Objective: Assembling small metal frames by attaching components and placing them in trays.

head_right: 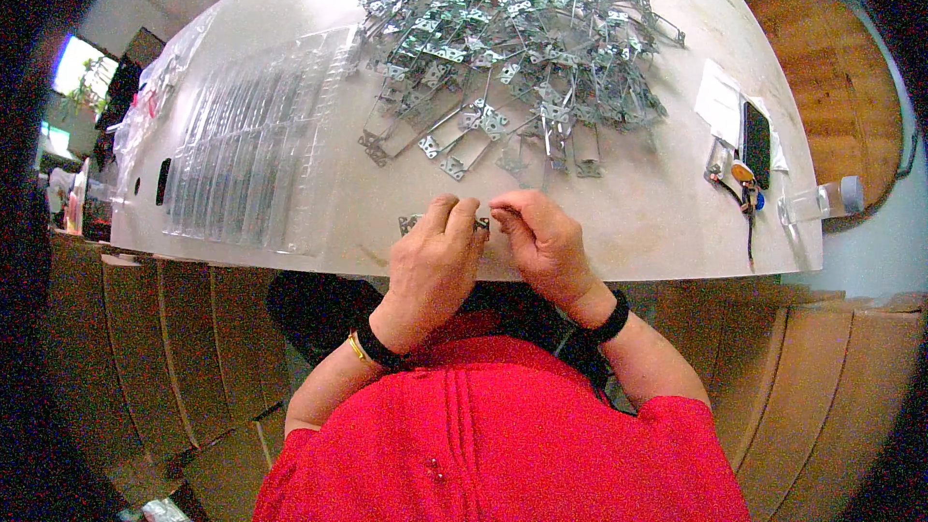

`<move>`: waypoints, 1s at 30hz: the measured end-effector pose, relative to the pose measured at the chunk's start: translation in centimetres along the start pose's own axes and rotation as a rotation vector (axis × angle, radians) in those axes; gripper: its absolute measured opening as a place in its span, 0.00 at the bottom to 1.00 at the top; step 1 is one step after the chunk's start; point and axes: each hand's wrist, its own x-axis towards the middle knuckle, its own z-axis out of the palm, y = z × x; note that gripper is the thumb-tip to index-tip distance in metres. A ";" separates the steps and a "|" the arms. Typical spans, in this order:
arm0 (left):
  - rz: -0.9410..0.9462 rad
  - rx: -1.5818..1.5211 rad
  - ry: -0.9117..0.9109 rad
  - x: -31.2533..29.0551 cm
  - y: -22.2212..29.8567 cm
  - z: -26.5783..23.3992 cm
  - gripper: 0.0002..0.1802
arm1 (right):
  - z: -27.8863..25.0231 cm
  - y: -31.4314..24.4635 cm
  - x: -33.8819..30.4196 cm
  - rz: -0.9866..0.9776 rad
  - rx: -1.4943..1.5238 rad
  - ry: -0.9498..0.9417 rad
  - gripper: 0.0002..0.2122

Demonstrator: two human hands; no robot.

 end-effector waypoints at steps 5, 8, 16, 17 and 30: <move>0.051 0.057 -0.050 0.8 -0.1 0.3 0.15 | 0.3 -0.1 0.0 0.065 0.085 0.120 0.05; 0.034 0.070 -0.091 0.8 -0.4 -0.2 0.12 | 0.3 -0.1 0.1 0.045 0.069 0.074 0.05; 0.050 -0.303 0.216 1.8 -1.5 -3.0 0.06 | -0.1 -0.3 0.1 0.037 0.007 0.015 0.05; -0.169 -0.487 0.191 1.5 -1.3 -3.6 0.06 | -0.2 -0.3 0.1 0.038 0.007 0.016 0.05; -0.563 -0.394 0.066 -2.6 -5.4 -2.9 0.16 | 0.1 -0.5 0.8 -0.149 -0.182 -0.070 0.10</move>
